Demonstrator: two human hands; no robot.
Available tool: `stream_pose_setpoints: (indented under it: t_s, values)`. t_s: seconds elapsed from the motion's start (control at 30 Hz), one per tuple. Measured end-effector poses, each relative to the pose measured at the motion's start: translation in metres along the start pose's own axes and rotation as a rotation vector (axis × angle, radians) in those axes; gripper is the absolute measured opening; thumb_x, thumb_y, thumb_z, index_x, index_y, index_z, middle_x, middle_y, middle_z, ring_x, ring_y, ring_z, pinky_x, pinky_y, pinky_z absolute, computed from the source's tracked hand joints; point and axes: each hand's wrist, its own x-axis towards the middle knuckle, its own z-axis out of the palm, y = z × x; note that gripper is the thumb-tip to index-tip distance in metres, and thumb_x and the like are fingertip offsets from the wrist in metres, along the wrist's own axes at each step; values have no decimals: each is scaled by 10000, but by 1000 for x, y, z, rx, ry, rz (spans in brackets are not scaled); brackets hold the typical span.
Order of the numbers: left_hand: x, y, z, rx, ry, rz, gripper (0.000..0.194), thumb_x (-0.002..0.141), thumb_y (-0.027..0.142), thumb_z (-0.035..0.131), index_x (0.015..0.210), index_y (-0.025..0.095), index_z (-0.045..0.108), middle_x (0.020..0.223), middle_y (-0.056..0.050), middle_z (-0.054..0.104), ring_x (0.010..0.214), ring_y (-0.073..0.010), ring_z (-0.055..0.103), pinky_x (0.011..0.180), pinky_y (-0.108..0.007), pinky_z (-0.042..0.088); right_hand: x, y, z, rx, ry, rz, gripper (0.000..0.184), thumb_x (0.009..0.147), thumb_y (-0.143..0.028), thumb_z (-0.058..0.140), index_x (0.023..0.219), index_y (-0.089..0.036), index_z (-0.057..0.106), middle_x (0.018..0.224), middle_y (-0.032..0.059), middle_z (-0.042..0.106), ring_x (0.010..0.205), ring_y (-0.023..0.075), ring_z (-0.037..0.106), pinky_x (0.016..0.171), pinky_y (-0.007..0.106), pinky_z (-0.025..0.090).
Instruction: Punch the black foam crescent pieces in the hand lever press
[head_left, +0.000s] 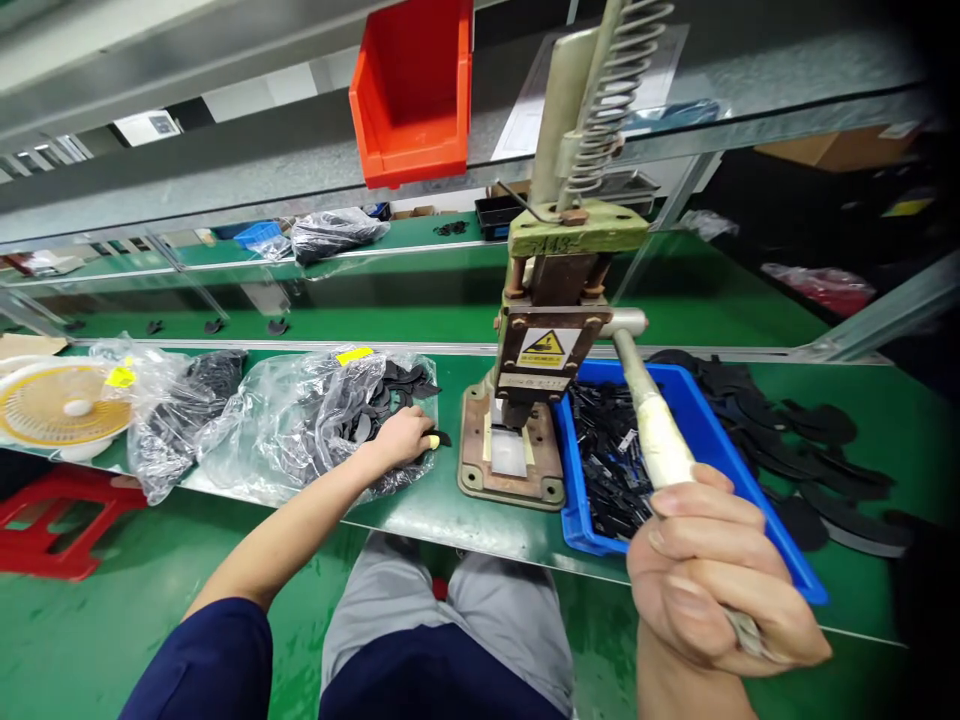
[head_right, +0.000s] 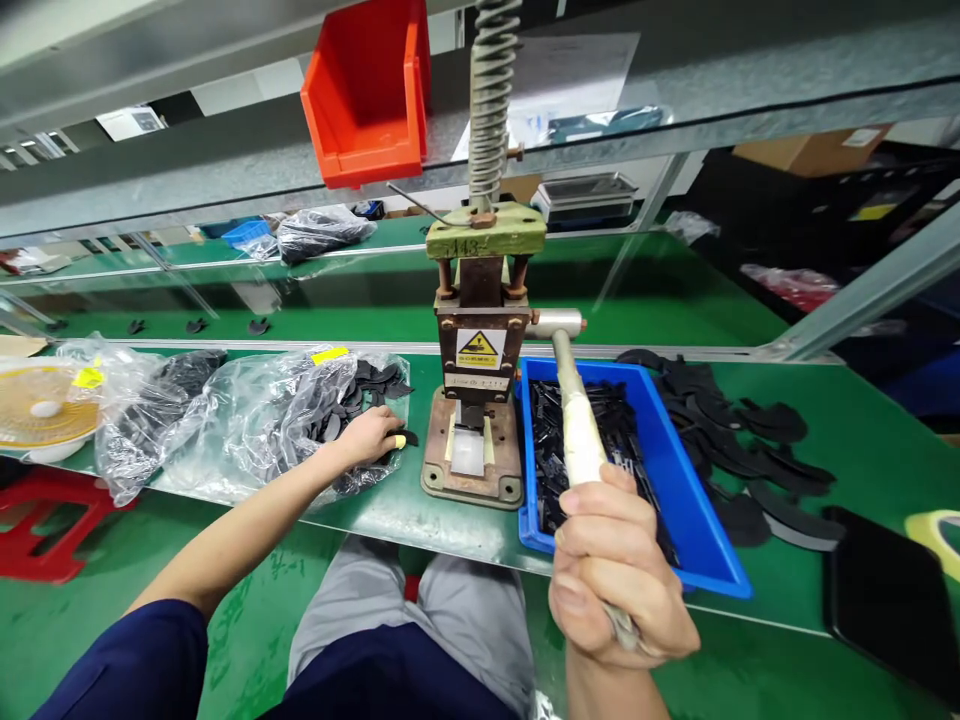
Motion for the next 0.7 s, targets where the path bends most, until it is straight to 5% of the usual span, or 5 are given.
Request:
stream_pose_setpoints:
  t_s: [0.17,0.3,0.47,0.57,0.7]
  values:
    - [10,4,-8,-69,-99,-42,229,803,153,661,1018,158,740,1033,-104,664,1020,-234,611,880,-286,477,-1,0,-1,-2,-13,17,277,731,-193,621,530,-177,431,629,-27,613,693,173,632,817,504,503]
    - [9,9,-20,-180,-138,-164,227,744,127,701,968,158,679,908,-51,674,826,-192,616,712,-262,451,-2,-2,-4,-6,-11,35,245,729,-190,614,547,-176,452,645,-26,621,709,176,631,838,518,495]
    - [7,7,-28,-374,68,-275,180,728,83,685,863,173,606,746,9,634,695,-148,575,638,-241,415,-3,-3,-2,2,-35,63,201,712,-159,592,567,-186,455,629,-31,608,715,174,615,846,507,483]
    - [13,14,-26,-679,200,-343,237,689,31,688,862,162,594,730,27,618,615,-108,555,600,-223,441,-3,-4,0,12,10,67,199,715,-154,576,571,-195,445,609,-39,582,694,165,591,840,495,474]
    - [27,39,-23,-1312,187,-416,410,632,99,808,993,135,617,758,19,644,545,-87,579,527,-218,503,-2,-8,-2,-5,-52,123,176,741,-142,570,601,-199,480,631,-39,575,738,178,579,873,533,452]
